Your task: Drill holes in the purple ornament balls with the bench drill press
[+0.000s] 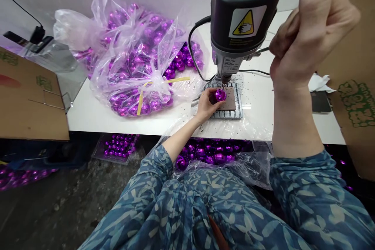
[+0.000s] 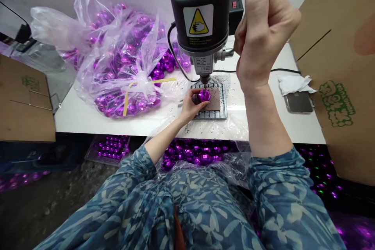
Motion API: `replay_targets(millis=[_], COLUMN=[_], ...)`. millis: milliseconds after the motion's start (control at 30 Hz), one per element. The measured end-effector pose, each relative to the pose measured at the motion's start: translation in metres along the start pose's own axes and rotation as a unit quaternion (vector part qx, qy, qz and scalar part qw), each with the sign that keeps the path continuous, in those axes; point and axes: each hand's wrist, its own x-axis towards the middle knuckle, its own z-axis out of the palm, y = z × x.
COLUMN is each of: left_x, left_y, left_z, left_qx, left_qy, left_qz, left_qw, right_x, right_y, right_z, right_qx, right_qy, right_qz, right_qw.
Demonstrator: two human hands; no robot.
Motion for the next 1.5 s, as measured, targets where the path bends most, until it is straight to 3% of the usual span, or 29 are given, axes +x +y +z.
replay_targets(millis=[67,100,167,200,267,333,367,433,533,600,700,767,833,900,1000,1067,1133,1167,1233,1333,1400,1500], left_x=[-0.022,-0.038,-0.078,-0.1,-0.137,-0.151,-0.147,-0.112,-0.011,0.061,0.137,0.158,0.163,0.159,0.147,0.135,0.118,0.107,0.083,0.049,0.032,0.015], left_y=[0.01,0.015,0.024,0.027,0.028,0.025,0.022,0.018,0.017,0.018,0.013,0.004,-0.006,-0.014,-0.019,-0.019,-0.015,-0.011,-0.003,0.013,0.022,0.027], left_z=[-0.008,-0.014,-0.026,-0.032,-0.042,-0.052,-0.057,-0.071,-0.094,-0.105,-0.108,-0.106,-0.104,-0.106,-0.109,-0.111,-0.114,-0.115,-0.117,-0.118,-0.114,-0.099], left_qx=[0.06,0.091,0.164,0.213,0.323,0.371,0.369,0.347,0.38,0.455,0.523,0.535,0.529,0.498,0.382,0.228,0.01,-0.104,-0.291,-0.432,-0.459,-0.437], left_qy=[0.031,0.01,-0.114,-0.199,-0.316,-0.358,-0.349,-0.28,-0.125,-0.054,-0.041,-0.059,-0.072,-0.058,0.0,0.052,0.089,0.096,0.096,0.099,0.091,0.049], left_qz=[0.042,0.073,0.147,0.189,0.255,0.305,0.321,0.314,0.183,0.048,-0.104,-0.135,-0.124,-0.102,-0.082,-0.09,-0.138,-0.175,-0.246,-0.3,-0.313,-0.303], left_qw=[0.997,0.993,0.969,0.938,0.855,0.801,0.8,0.838,0.898,0.887,0.845,0.832,0.837,0.859,0.921,0.968,0.986,0.974,0.92,0.845,0.827,0.846], right_x=[0.012,0.015,0.016,0.015,0.013,0.012,0.012,0.011,0.01,0.009,0.009,0.01,0.011,0.012,0.011,0.01,0.01,0.01,0.01,0.012,0.012,0.012], right_y=[-0.001,-0.001,0.0,0.0,-0.002,-0.005,-0.008,-0.013,-0.019,-0.02,-0.017,-0.013,-0.011,-0.011,-0.013,-0.015,-0.015,-0.015,-0.014,-0.013,-0.013,-0.012], right_z=[0.007,0.008,0.008,0.007,0.006,0.005,0.005,0.006,0.006,0.005,0.001,-0.002,-0.004,-0.004,-0.003,-0.002,-0.001,0.0,0.001,0.001,0.001,0.002], right_qx=[0.016,0.028,0.054,0.068,0.09,0.092,0.086,0.069,0.059,0.051,0.041,0.043,0.051,0.062,0.071,0.073,0.076,0.078,0.075,0.069,0.07,0.064], right_qy=[-0.014,-0.017,-0.013,-0.007,0.007,0.004,-0.002,-0.017,-0.029,-0.031,-0.024,-0.024,-0.025,-0.024,-0.026,-0.025,-0.018,-0.014,-0.012,-0.017,-0.026,-0.032], right_qz=[0.028,0.036,0.042,0.04,0.038,0.045,0.053,0.063,0.06,0.062,0.064,0.062,0.061,0.062,0.061,0.063,0.057,0.053,0.046,0.045,0.042,0.034], right_qw=[0.999,0.999,0.998,0.997,0.995,0.995,0.995,0.995,0.996,0.996,0.997,0.997,0.997,0.996,0.995,0.995,0.995,0.996,0.996,0.996,0.996,0.997])
